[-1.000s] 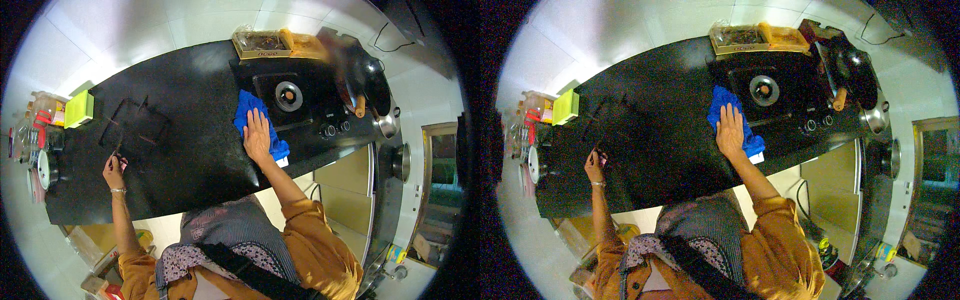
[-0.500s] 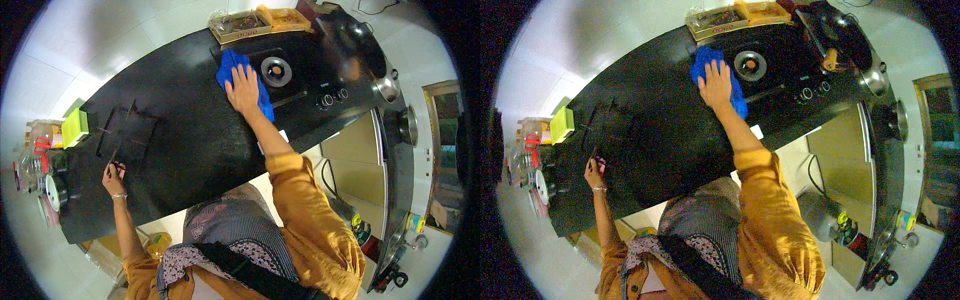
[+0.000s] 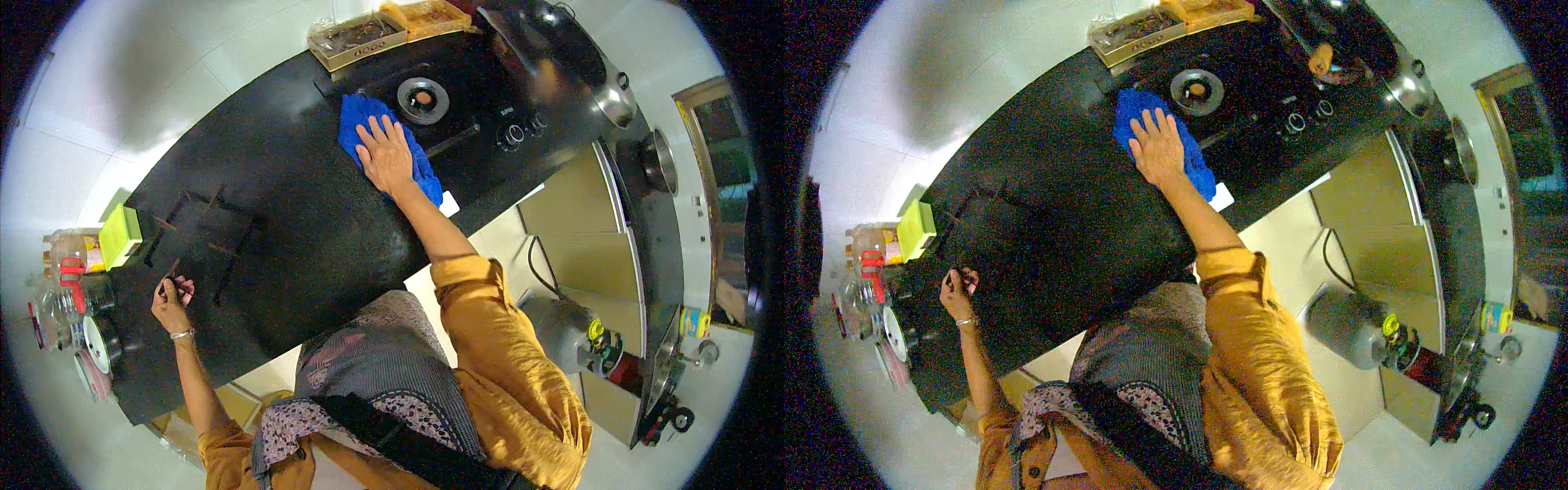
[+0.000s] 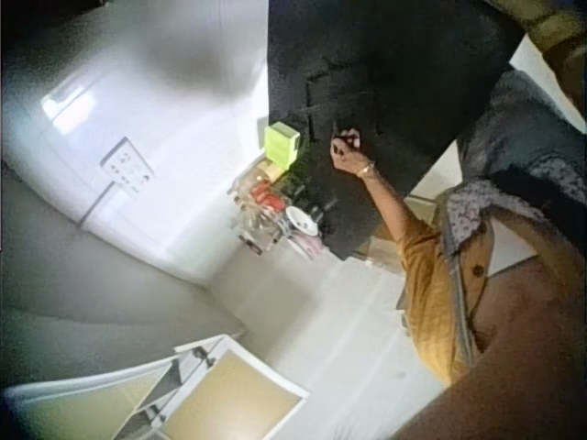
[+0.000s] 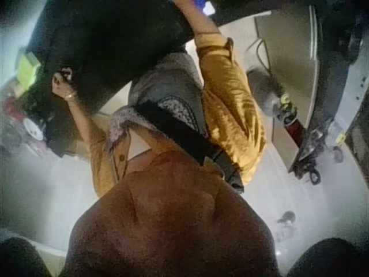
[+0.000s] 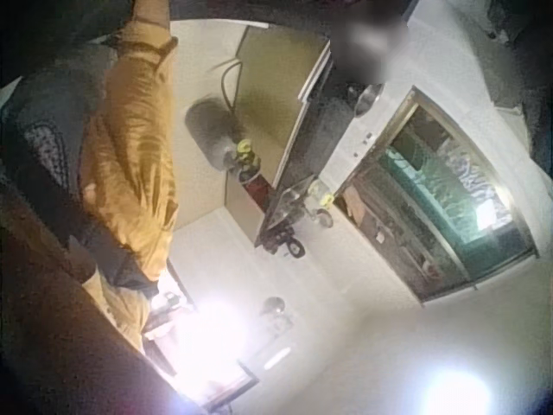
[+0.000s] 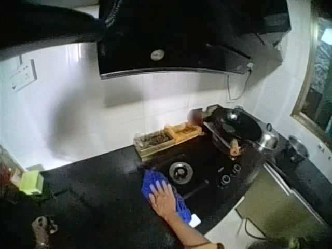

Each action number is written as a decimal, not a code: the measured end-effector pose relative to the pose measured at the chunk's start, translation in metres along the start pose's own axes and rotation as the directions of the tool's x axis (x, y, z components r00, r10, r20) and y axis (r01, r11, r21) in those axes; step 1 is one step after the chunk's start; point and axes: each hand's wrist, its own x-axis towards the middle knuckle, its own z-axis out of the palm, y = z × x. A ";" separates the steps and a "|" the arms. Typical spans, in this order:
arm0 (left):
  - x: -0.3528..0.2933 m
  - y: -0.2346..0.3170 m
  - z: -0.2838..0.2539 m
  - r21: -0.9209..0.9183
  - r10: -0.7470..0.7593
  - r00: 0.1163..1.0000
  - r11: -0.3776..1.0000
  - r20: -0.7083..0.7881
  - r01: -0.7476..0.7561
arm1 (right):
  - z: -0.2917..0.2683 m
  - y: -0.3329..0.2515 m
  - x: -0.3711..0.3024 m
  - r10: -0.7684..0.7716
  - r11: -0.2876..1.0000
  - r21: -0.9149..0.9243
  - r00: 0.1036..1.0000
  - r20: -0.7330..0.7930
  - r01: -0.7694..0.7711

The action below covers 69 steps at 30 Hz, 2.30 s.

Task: The person cleans a kitchen using a blue cloth. They wipe the countertop, the range hood, and the stovetop. The person repeatedly rinses the cloth in a sink and wrings it out before continuing to wipe various surfaces.

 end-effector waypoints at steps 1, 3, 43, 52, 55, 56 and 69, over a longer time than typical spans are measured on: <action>0.002 0.003 -0.002 -0.009 -0.007 1.000 1.000 0.008 0.007 | -0.005 0.000 -0.010 -0.012 1.000 0.022 1.000 -0.001 0.012; 0.005 0.010 -0.005 0.053 0.002 0.999 0.999 0.038 -0.004 | -0.024 0.004 -0.039 0.057 0.997 0.043 0.998 -0.015 -0.057; -0.030 0.149 0.459 -0.339 0.198 0.939 0.936 0.283 -0.095 | -0.094 0.093 -0.101 -0.198 0.940 0.319 0.954 0.224 0.120; -0.035 0.121 0.470 -0.270 0.253 0.903 0.949 0.347 -0.162 | -0.095 0.097 -0.095 -0.217 0.921 0.373 0.946 0.240 0.116; -0.032 0.108 0.473 -0.320 0.249 0.898 0.938 0.363 -0.131 | -0.082 0.102 -0.104 -0.301 0.884 0.430 0.927 0.224 0.183; -0.032 0.107 0.474 -0.346 0.243 0.899 0.932 0.366 -0.111 | -0.079 0.104 -0.107 -0.329 0.863 0.464 0.920 0.214 0.201; -0.022 0.069 0.481 -0.517 0.223 0.840 0.853 0.494 0.077 | -0.081 0.107 -0.111 -0.468 0.740 0.604 0.872 0.143 0.297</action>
